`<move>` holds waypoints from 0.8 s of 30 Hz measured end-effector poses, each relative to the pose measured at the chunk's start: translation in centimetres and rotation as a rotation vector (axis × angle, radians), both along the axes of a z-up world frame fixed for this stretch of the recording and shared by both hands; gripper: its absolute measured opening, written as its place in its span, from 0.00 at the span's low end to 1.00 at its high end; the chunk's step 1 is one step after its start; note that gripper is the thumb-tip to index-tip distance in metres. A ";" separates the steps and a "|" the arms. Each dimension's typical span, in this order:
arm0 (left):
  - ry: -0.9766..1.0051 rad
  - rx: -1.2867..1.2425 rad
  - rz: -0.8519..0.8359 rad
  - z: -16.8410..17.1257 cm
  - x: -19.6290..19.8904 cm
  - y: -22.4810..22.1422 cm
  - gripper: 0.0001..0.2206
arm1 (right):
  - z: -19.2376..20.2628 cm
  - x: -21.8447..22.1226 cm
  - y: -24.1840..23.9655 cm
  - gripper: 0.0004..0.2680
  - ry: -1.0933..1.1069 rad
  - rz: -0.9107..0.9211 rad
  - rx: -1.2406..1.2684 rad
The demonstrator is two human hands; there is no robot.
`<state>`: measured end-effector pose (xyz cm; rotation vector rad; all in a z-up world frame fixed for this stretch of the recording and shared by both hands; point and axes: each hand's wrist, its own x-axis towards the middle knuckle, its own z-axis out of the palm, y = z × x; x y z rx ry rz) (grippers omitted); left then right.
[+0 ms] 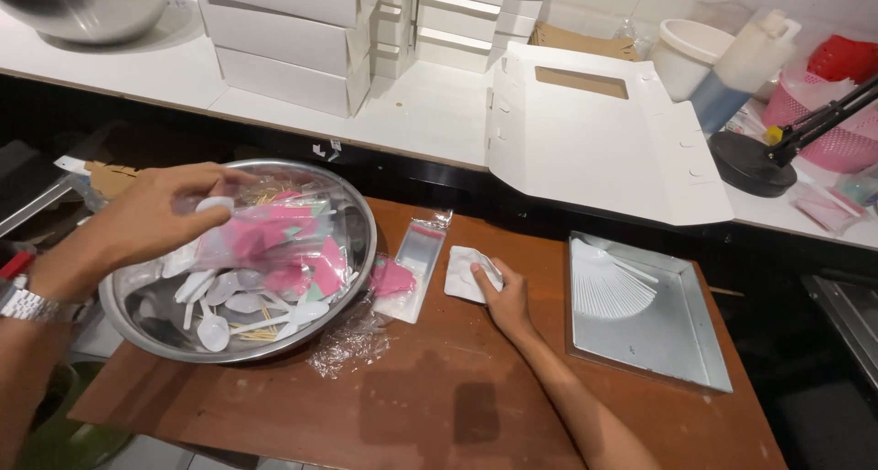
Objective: Wrapping the heads of plastic spoons in small paper squares and organizing them into a metal tray.
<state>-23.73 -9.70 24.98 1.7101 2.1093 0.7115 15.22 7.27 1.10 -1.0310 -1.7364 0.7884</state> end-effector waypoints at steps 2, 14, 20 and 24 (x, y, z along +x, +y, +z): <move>-0.217 0.193 -0.161 -1.2 1.3 -0.3 0.06 | 0.1 0.1 -0.1 0.13 0.008 0.002 -0.019; -0.510 0.455 -0.562 -12.8 18.7 5.9 0.15 | 0.1 0.2 0.7 0.07 0.331 -0.192 -0.169; -0.758 0.254 -0.326 -18.7 20.4 9.2 0.22 | -0.6 1.3 0.7 0.06 0.296 -0.342 0.069; -0.782 0.185 -0.258 -25.0 20.6 11.1 0.13 | 1.0 1.1 0.1 0.04 0.126 -0.355 0.465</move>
